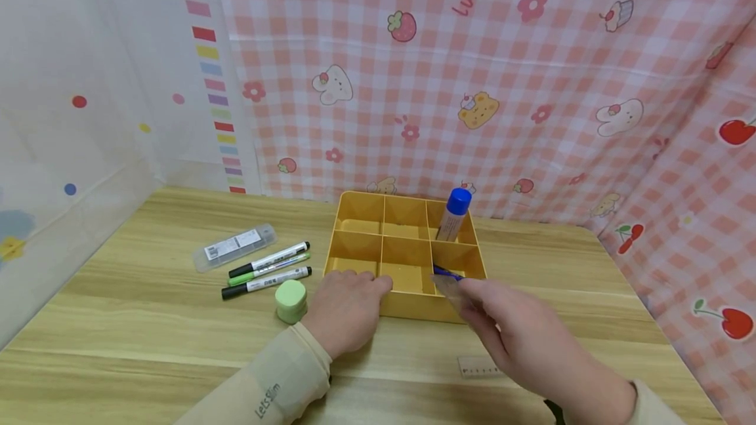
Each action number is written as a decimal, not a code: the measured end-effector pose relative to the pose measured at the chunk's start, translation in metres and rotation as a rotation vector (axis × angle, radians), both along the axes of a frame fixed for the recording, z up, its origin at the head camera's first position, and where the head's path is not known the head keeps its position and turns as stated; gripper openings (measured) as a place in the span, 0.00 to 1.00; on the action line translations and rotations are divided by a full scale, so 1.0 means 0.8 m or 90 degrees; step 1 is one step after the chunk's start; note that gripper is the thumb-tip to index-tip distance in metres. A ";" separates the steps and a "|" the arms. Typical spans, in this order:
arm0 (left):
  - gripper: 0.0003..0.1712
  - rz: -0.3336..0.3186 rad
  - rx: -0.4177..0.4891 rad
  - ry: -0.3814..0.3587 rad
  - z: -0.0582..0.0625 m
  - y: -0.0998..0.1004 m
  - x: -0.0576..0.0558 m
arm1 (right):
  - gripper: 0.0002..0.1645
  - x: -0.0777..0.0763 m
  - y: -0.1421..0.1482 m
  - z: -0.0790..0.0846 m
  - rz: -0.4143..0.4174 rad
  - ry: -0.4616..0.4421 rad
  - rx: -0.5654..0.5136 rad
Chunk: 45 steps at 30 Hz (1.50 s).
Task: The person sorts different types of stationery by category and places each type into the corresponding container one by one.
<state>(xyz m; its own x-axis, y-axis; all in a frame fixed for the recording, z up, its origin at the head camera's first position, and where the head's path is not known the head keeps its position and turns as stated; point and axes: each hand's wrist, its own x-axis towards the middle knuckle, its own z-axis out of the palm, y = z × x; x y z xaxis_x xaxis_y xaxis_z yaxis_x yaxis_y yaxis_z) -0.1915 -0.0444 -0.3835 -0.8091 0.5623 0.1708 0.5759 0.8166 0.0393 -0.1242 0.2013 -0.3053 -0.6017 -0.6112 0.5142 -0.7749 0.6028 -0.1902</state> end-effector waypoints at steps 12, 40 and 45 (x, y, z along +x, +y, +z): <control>0.09 -0.002 -0.001 0.000 0.000 -0.001 0.000 | 0.14 -0.009 -0.027 0.032 0.089 0.093 -0.036; 0.14 0.005 -0.023 -0.023 -0.003 -0.001 -0.002 | 0.11 -0.087 -0.039 0.051 0.076 0.091 0.044; 0.15 0.002 -0.025 -0.003 -0.002 -0.002 -0.001 | 0.10 -0.109 -0.043 0.049 0.073 0.075 0.072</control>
<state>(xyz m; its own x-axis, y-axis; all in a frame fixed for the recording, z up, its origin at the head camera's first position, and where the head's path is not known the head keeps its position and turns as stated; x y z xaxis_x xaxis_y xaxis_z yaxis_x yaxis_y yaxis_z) -0.1922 -0.0457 -0.3850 -0.8113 0.5664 0.1447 0.5737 0.8190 0.0102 -0.2114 0.1668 -0.2657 -0.4648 -0.7296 0.5017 -0.8523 0.5221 -0.0302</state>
